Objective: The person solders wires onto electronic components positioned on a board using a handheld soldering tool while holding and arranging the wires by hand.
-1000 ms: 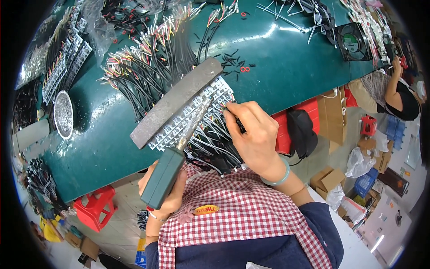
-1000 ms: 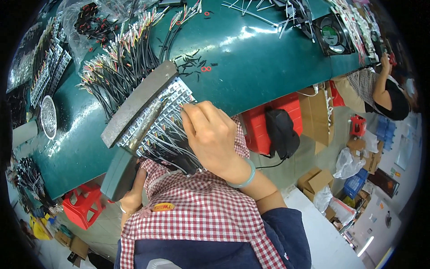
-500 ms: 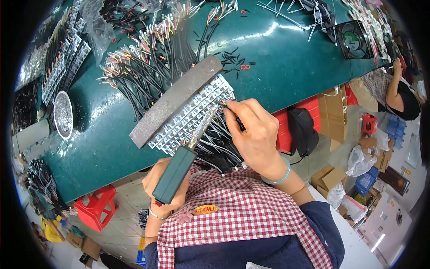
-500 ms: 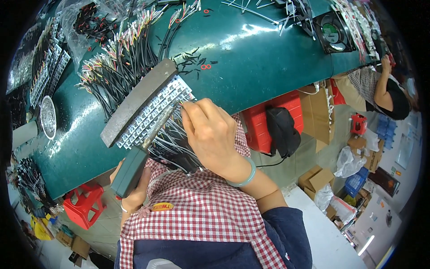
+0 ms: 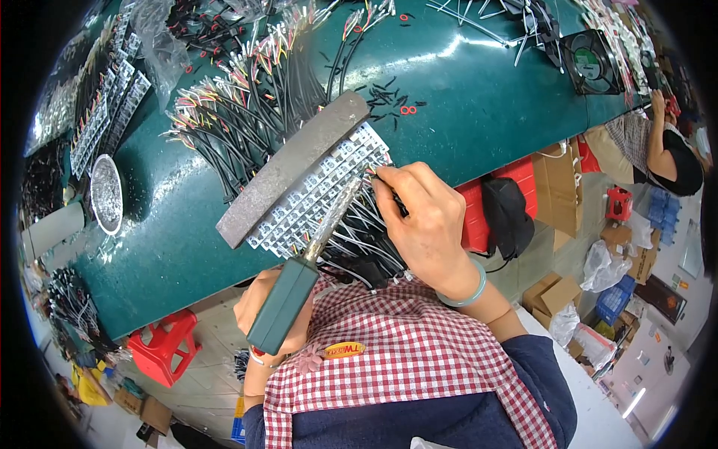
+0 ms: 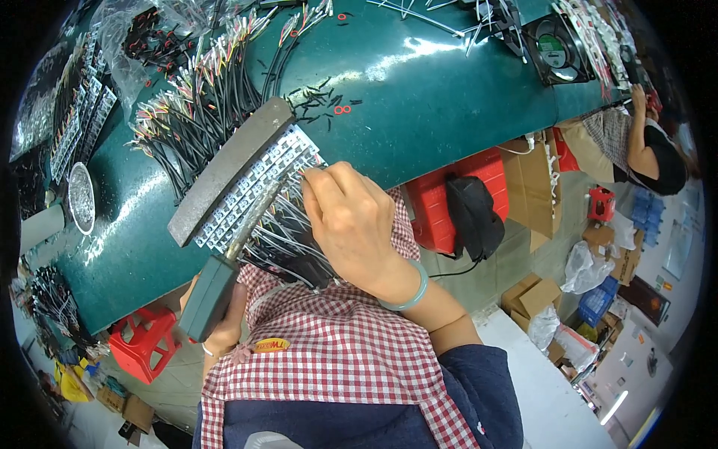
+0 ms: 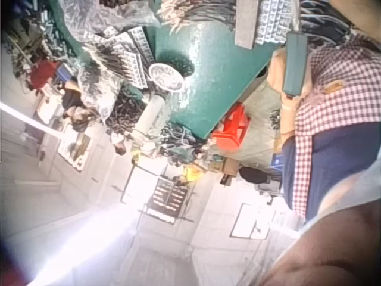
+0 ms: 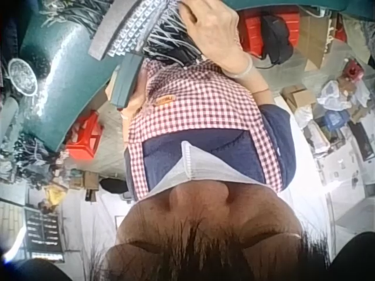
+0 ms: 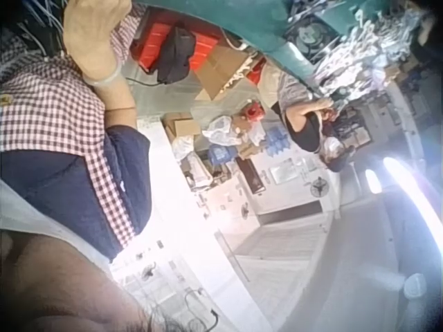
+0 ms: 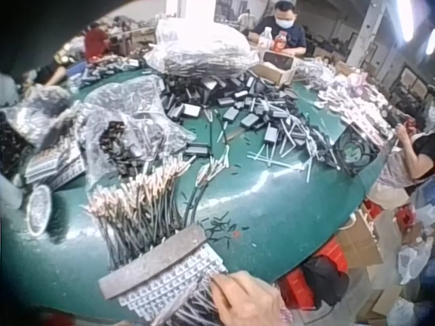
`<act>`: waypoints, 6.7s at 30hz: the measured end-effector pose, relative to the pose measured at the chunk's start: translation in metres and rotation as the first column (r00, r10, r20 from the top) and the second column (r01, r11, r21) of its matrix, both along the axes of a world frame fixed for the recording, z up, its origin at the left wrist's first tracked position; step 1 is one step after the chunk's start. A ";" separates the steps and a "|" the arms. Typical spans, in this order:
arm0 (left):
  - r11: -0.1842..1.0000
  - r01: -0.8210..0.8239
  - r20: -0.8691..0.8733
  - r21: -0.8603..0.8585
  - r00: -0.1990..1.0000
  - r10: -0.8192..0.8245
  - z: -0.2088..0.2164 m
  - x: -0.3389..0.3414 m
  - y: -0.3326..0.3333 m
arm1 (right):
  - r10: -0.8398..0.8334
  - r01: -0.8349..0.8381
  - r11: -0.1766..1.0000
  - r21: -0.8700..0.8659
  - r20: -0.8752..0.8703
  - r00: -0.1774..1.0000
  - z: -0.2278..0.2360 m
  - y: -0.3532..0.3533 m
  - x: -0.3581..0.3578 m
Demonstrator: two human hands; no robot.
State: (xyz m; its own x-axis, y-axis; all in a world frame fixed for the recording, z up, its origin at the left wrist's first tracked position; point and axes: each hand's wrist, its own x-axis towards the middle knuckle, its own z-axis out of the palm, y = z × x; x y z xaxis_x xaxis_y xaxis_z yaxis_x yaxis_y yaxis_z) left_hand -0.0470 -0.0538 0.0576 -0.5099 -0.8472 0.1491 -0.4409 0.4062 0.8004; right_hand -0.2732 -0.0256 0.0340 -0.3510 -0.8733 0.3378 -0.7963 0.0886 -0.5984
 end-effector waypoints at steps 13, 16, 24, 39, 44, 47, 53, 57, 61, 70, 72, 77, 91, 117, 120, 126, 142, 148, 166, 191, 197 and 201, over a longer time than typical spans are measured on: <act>1.000 -0.005 0.055 0.005 0.998 0.005 -0.002 0.004 0.002 | -0.045 0.045 0.999 0.009 0.048 0.998 0.000 0.001 0.003; 1.000 0.011 0.053 -0.010 0.999 -0.011 -0.002 0.005 0.002 | -0.042 0.042 0.999 0.016 0.013 0.999 0.001 0.000 0.003; 1.000 -0.027 0.082 0.003 0.996 0.027 -0.002 0.006 0.003 | -0.075 0.041 0.994 0.105 0.344 0.936 0.003 -0.001 -0.005; 0.999 0.053 -0.008 0.003 0.999 -0.053 -0.002 0.000 -0.003 | -0.030 0.029 0.999 -0.029 -0.057 0.998 -0.003 -0.001 0.006; 0.998 0.060 -0.012 -0.014 0.998 -0.060 -0.002 -0.002 -0.003 | -0.030 0.028 0.999 -0.031 -0.060 0.998 -0.003 -0.001 0.006; 0.998 0.065 0.006 -0.007 0.998 -0.065 0.003 -0.004 -0.004 | -0.028 0.026 0.999 -0.026 -0.064 0.998 -0.002 -0.002 0.006; 0.999 0.044 0.049 0.001 0.998 -0.044 0.004 0.000 -0.002 | -0.032 0.030 0.999 -0.033 -0.062 0.998 -0.004 -0.002 0.006; 0.999 -0.018 0.094 -0.050 0.995 0.023 0.002 0.012 0.009 | -0.034 0.032 0.999 -0.032 -0.061 0.998 -0.004 -0.001 0.005; 0.997 -0.009 0.039 -0.072 0.999 0.011 -0.002 0.015 0.008 | -0.040 0.039 0.999 -0.028 -0.031 0.999 -0.003 -0.002 0.005; 0.999 -0.039 0.078 -0.010 0.996 0.039 -0.002 0.011 0.009 | -0.032 0.022 0.999 0.030 0.362 0.932 0.001 -0.003 -0.005; 0.999 -0.038 0.068 -0.002 0.997 0.038 -0.002 0.010 0.009 | -0.038 0.022 0.999 0.048 0.373 0.927 0.002 -0.002 -0.006; 1.000 -0.015 0.073 0.003 0.997 0.015 0.001 0.007 0.006 | -0.031 0.022 0.999 0.039 0.238 0.971 -0.001 -0.002 0.001; 0.998 0.064 0.009 -0.028 0.998 -0.064 -0.004 0.006 0.001 | 0.023 -0.023 1.000 -0.005 0.028 0.999 -0.001 -0.001 0.002; 0.504 -0.863 -0.472 -0.020 0.453 0.756 -0.004 0.086 -0.049 | 0.168 -0.149 0.975 0.168 -0.108 0.980 0.033 -0.013 -0.010; 0.608 -0.792 -0.476 0.054 0.515 0.713 -0.003 0.072 -0.048 | 0.274 -0.250 0.956 0.154 -0.166 0.947 0.054 -0.042 -0.029; 0.628 -0.750 -0.464 0.205 0.491 0.737 -0.014 0.046 -0.035 | 0.369 -0.443 0.893 -0.081 -0.432 0.823 0.035 -0.193 -0.049; 0.718 -0.582 -0.475 0.381 0.544 0.692 -0.007 0.036 -0.031 | 0.154 -0.222 0.974 -0.050 -0.574 0.804 0.063 -0.164 -0.044; 0.810 -0.422 -0.454 0.407 0.676 0.581 0.000 0.018 -0.022 | -0.069 0.153 0.983 0.103 -0.562 0.824 0.035 -0.109 -0.068; 0.882 -0.023 -0.610 0.470 0.715 0.343 0.010 -0.032 -0.028 | 0.343 -0.305 0.939 -0.158 0.390 0.855 0.048 0.006 0.031; 0.856 0.062 -0.645 0.513 0.686 0.337 0.002 -0.040 -0.010 | 0.297 -0.249 0.955 -0.164 0.575 0.762 0.039 0.013 0.041; 0.855 0.045 -0.609 0.517 0.721 0.330 0.000 -0.037 -0.019 | 0.282 -0.262 0.958 -0.116 0.535 0.796 0.042 0.008 0.043; 0.820 -0.031 -0.542 0.571 0.737 0.405 0.008 -0.040 -0.018 | 0.230 -0.258 0.965 -0.056 0.655 0.719 0.041 0.012 0.046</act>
State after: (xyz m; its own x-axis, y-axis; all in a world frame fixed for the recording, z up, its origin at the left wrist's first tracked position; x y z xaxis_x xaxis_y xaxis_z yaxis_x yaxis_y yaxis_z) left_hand -0.0866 -0.0720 0.0657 -0.2487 -0.9616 -0.1157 0.2032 -0.1686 0.9645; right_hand -0.2267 -0.0140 0.0750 -0.2454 -0.9667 0.0729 -0.2097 -0.0205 -0.9776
